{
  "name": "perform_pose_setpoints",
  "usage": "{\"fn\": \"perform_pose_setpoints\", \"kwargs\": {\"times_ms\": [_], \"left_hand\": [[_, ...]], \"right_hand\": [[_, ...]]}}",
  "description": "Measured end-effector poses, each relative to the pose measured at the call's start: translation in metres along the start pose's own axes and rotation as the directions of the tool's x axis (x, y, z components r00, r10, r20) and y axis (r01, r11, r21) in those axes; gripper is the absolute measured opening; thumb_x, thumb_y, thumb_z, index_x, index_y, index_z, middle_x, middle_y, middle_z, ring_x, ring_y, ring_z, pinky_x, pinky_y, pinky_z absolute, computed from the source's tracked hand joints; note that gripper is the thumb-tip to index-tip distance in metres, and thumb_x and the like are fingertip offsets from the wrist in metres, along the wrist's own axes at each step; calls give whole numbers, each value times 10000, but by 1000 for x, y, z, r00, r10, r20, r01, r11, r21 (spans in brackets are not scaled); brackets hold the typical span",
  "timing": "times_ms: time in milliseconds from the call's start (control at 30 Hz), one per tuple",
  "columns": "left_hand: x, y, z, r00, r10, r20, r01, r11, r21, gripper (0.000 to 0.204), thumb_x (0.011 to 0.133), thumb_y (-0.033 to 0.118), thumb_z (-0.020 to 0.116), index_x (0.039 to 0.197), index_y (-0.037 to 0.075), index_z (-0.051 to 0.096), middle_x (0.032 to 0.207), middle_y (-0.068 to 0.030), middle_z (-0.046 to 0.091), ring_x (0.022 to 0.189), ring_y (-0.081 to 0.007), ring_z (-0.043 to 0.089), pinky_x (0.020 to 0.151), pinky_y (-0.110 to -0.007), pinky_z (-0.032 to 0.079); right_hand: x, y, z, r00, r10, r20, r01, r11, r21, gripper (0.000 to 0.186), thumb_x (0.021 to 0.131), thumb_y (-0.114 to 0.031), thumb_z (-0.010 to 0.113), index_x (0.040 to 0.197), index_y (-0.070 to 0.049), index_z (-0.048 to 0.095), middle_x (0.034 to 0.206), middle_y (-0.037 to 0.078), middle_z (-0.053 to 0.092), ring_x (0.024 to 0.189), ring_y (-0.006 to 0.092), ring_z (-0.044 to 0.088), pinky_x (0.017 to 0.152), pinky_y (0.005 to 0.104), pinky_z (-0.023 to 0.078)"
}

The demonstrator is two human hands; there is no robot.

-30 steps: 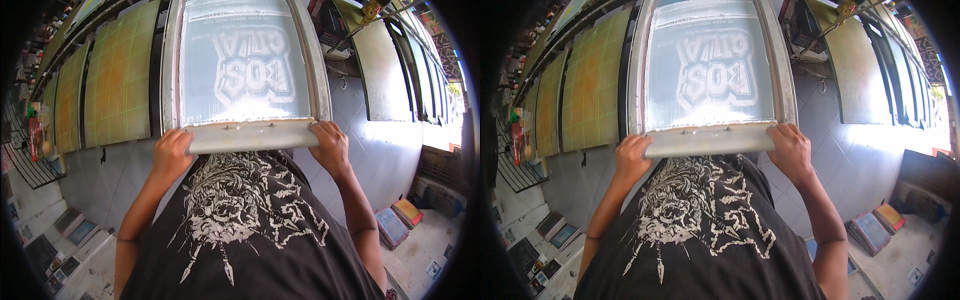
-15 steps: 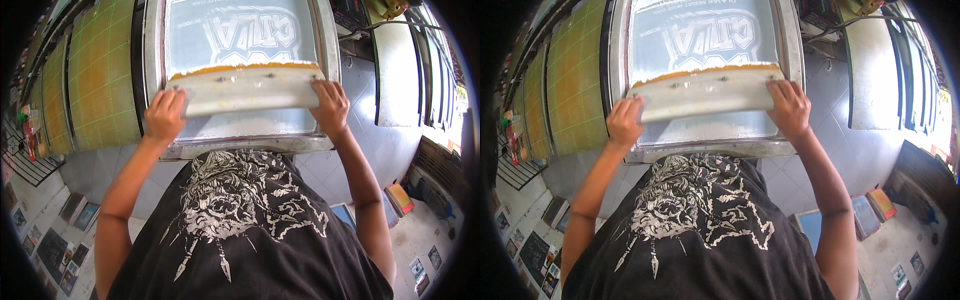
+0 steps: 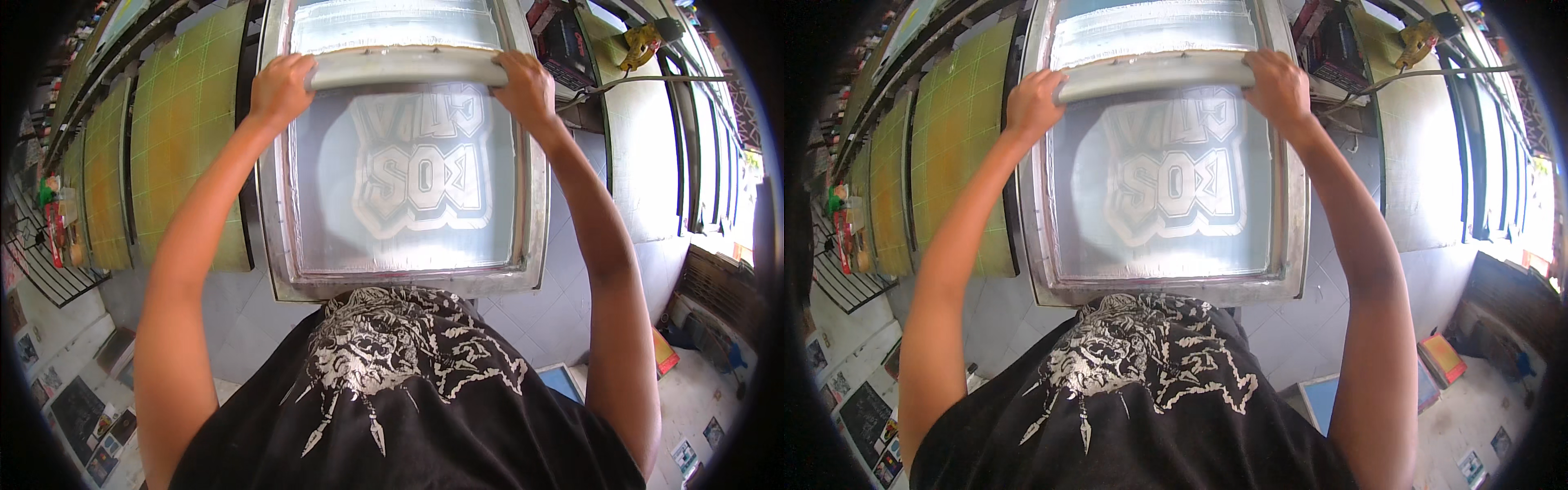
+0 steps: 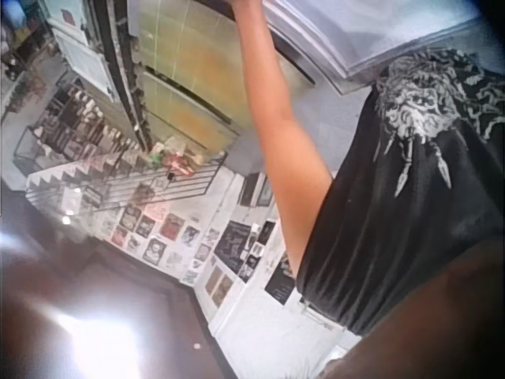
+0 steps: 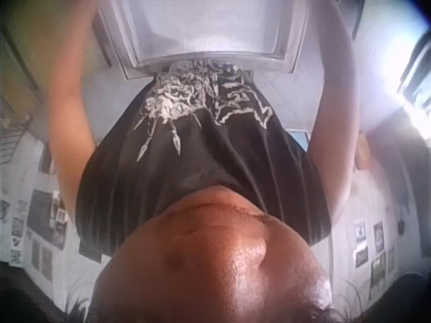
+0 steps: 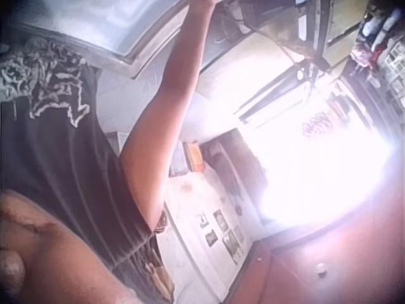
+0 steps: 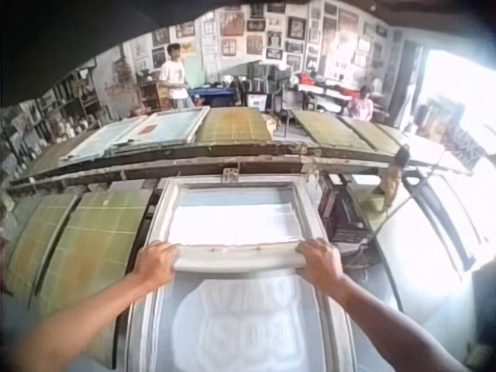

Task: The person performs screen printing on a black shirt by lowering a screen onto it and using a squeegee to spread white ink, then uses a heat gun to dry the printed design.

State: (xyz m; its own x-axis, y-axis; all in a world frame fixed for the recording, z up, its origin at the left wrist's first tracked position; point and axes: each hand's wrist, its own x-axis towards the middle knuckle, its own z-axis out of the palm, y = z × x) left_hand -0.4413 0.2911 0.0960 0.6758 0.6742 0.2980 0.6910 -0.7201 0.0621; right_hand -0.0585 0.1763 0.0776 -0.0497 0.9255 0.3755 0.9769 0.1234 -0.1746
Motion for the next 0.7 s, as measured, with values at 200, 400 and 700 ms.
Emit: {"fn": "perform_pose_setpoints", "kwargs": {"times_ms": [200, 400, 700], "left_hand": [[95, -56, -32, 980, -42, 192, 70, 988, -138, 304, 712, 211, 791, 964, 57, 719, 906, -171, 703, 857, -376, 666, 778, -421, 527], [89, -21, -93, 995, -53, 87, 64, 990, -127, 302, 738, 218, 783, 994, 67, 727, 931, -196, 688, 874, -400, 645, 767, -414, 511], [-119, 100, -142, 985, -112, 132, 127, 986, -112, 328, 645, 19, 742, 970, 51, 713, 1000, -111, 698, 954, -314, 662, 797, -415, 548]], "right_hand": [[107, 44, -21, 983, -125, 133, 135, 988, -70, 435, 674, -369, 790, 1001, -87, 740, 921, 175, 709, 909, 371, 679, 820, 469, 544], [88, 3, -98, 995, 29, 93, -21, 996, -85, 443, 670, -374, 789, 996, -79, 736, 903, 185, 705, 898, 378, 675, 799, 471, 544], [-121, -85, -153, 991, 38, 132, -48, 996, 72, 280, 645, -48, 736, 917, -104, 700, 921, 91, 684, 882, 294, 671, 766, 409, 558]]}}
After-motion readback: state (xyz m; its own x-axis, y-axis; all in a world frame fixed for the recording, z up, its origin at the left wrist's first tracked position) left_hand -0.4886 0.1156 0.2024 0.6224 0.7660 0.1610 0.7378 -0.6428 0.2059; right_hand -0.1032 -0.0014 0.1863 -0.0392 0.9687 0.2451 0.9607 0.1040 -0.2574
